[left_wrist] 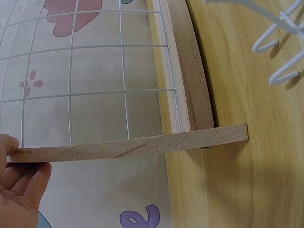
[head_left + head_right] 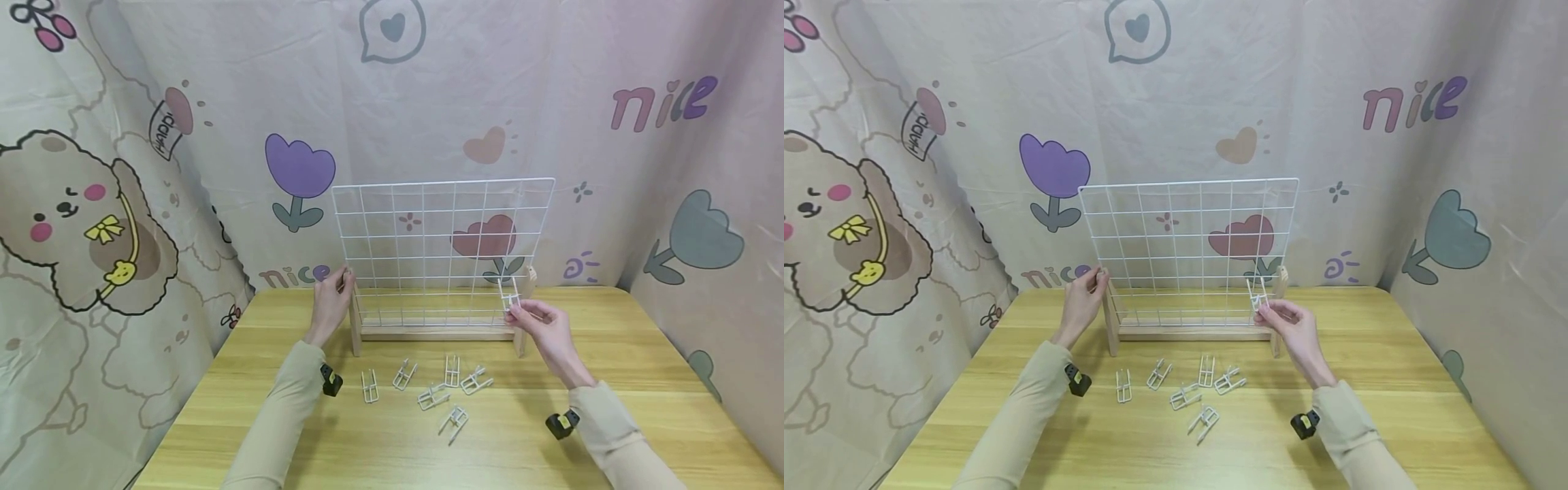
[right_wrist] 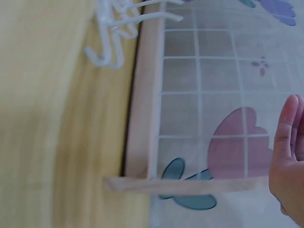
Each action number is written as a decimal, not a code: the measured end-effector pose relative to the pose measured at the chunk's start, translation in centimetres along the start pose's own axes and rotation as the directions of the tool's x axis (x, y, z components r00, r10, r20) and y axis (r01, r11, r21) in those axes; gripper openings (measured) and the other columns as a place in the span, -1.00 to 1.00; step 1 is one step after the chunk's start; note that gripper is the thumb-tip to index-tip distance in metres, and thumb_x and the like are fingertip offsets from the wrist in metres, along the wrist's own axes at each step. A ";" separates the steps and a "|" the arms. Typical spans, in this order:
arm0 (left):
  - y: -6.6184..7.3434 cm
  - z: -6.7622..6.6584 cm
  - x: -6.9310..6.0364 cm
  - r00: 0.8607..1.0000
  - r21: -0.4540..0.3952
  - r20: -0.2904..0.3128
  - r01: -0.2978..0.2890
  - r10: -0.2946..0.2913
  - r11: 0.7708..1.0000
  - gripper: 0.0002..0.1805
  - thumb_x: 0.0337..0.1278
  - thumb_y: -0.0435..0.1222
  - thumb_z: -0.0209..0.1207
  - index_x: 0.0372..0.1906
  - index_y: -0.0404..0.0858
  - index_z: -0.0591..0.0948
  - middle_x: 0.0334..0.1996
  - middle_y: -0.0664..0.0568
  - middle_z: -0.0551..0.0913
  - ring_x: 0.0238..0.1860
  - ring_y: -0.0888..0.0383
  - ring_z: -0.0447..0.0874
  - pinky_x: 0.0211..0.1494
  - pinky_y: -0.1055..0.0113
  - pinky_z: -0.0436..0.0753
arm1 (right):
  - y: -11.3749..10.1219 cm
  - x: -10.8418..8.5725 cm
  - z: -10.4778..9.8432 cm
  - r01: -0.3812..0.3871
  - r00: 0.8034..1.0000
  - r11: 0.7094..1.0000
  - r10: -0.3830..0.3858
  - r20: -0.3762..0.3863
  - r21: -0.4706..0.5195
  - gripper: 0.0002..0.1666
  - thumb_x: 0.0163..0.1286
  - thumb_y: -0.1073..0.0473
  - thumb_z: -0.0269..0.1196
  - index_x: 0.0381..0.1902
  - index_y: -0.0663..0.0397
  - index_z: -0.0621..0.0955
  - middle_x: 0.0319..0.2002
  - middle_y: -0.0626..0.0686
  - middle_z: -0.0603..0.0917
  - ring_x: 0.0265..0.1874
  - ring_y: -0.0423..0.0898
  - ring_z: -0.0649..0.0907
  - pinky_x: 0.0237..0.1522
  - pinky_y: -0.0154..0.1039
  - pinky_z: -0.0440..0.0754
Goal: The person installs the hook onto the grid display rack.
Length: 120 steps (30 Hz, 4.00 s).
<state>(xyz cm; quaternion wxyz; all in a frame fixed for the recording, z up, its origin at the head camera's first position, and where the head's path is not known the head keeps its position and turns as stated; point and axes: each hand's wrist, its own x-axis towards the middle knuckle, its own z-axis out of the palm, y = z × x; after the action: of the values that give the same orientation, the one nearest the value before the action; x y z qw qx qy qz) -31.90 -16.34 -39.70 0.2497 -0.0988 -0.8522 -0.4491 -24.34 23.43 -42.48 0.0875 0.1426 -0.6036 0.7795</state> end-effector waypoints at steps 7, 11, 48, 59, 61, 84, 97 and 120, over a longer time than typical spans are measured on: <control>0.0 0.0 0.0 1.000 0.001 -0.002 0.000 0.000 1.000 -0.63 0.49 -0.30 0.08 0.22 -0.44 0.57 -0.04 -0.35 0.74 0.12 -0.20 0.71 0.17 0.06 0.70 | -1.5 1.1 1.2 0.062 0.998 0.980 -0.064 0.006 0.189 -0.75 0.44 0.50 0.13 -0.16 0.17 0.69 -0.26 0.04 0.82 -0.26 -0.14 0.82 -0.04 -0.30 0.79; 0.0 0.0 0.0 1.000 0.001 -0.004 0.002 -0.002 1.000 -0.63 0.48 -0.31 0.09 0.22 -0.44 0.57 -0.03 -0.36 0.74 0.12 -0.21 0.71 0.18 0.06 0.70 | -2.5 1.9 1.9 0.085 0.996 0.956 -0.086 -0.009 0.281 -0.74 0.43 0.53 0.13 -0.16 0.21 0.70 -0.26 0.08 0.82 -0.27 -0.09 0.83 -0.04 -0.27 0.80; -0.2 0.1 -0.1 1.000 -0.013 -0.004 -0.016 0.016 1.000 -0.59 0.49 -0.30 0.08 0.26 -0.47 0.52 -0.06 -0.36 0.75 0.11 -0.22 0.71 0.18 0.07 0.70 | -7.6 7.7 6.6 0.127 0.980 0.868 -0.034 -0.198 0.480 -0.88 0.29 0.51 0.30 -0.23 0.33 0.67 -0.33 0.17 0.82 -0.37 -0.04 0.83 -0.15 -0.30 0.82; -0.2 0.0 -0.1 1.000 -0.011 -0.009 -0.019 0.019 1.000 -0.59 0.48 -0.32 0.09 0.24 -0.52 0.52 -0.15 -0.35 0.77 0.11 -0.22 0.71 0.19 0.03 0.70 | -7.6 8.2 6.7 0.129 0.976 0.854 -0.021 -0.215 0.504 -0.88 0.28 0.53 0.29 -0.24 0.34 0.68 -0.34 0.18 0.81 -0.41 -0.04 0.82 -0.21 -0.31 0.82; -0.2 0.0 -0.1 1.000 -0.012 -0.009 -0.019 0.019 1.000 -0.59 0.48 -0.32 0.09 0.24 -0.52 0.52 -0.15 -0.35 0.77 0.11 -0.22 0.71 0.19 0.04 0.70 | -7.6 8.2 6.7 0.118 0.977 0.859 -0.012 -0.211 0.498 -0.88 0.28 0.53 0.29 -0.24 0.33 0.68 -0.33 0.18 0.82 -0.40 -0.05 0.82 -0.20 -0.31 0.82; 0.0 0.0 -0.3 1.000 -0.028 -0.001 -0.021 0.021 0.999 -0.58 0.48 -0.31 0.08 0.26 -0.50 0.51 -0.06 -0.40 0.74 0.10 -0.24 0.71 0.15 0.06 0.70 | -6.4 7.7 5.5 0.095 0.978 0.865 0.013 -0.210 0.493 -0.87 0.32 0.54 0.25 -0.21 0.36 0.67 -0.31 0.17 0.80 -0.39 -0.05 0.82 -0.14 -0.31 0.81; 0.0 -0.1 -0.3 1.000 -0.031 -0.006 -0.024 0.024 0.999 -0.60 0.47 -0.32 0.10 0.24 -0.49 0.54 0.01 -0.39 0.71 0.09 -0.25 0.71 0.14 0.04 0.72 | -5.7 6.7 5.0 0.058 0.975 0.880 0.052 -0.217 0.471 -0.83 0.32 0.52 0.26 -0.23 0.26 0.73 -0.32 0.16 0.83 -0.35 -0.07 0.83 -0.10 -0.33 0.80; -0.2 0.1 -0.1 1.000 -0.035 -0.014 -0.022 0.022 0.999 -0.61 0.47 -0.32 0.10 0.23 -0.47 0.54 0.04 -0.39 0.69 0.10 -0.25 0.71 0.15 0.05 0.72 | 0.5 1.5 2.6 -0.141 0.979 0.963 0.171 -0.114 0.227 -0.82 0.40 0.41 0.25 -0.16 0.10 0.72 -0.28 0.01 0.84 -0.30 -0.18 0.81 -0.08 -0.35 0.80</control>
<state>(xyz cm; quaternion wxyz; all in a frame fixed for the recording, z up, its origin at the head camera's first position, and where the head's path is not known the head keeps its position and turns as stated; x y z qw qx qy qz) -31.90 -16.39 -39.95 0.2585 -0.1097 -0.8412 -0.4620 -25.57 20.73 -41.81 0.0495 0.0512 -0.5167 0.8532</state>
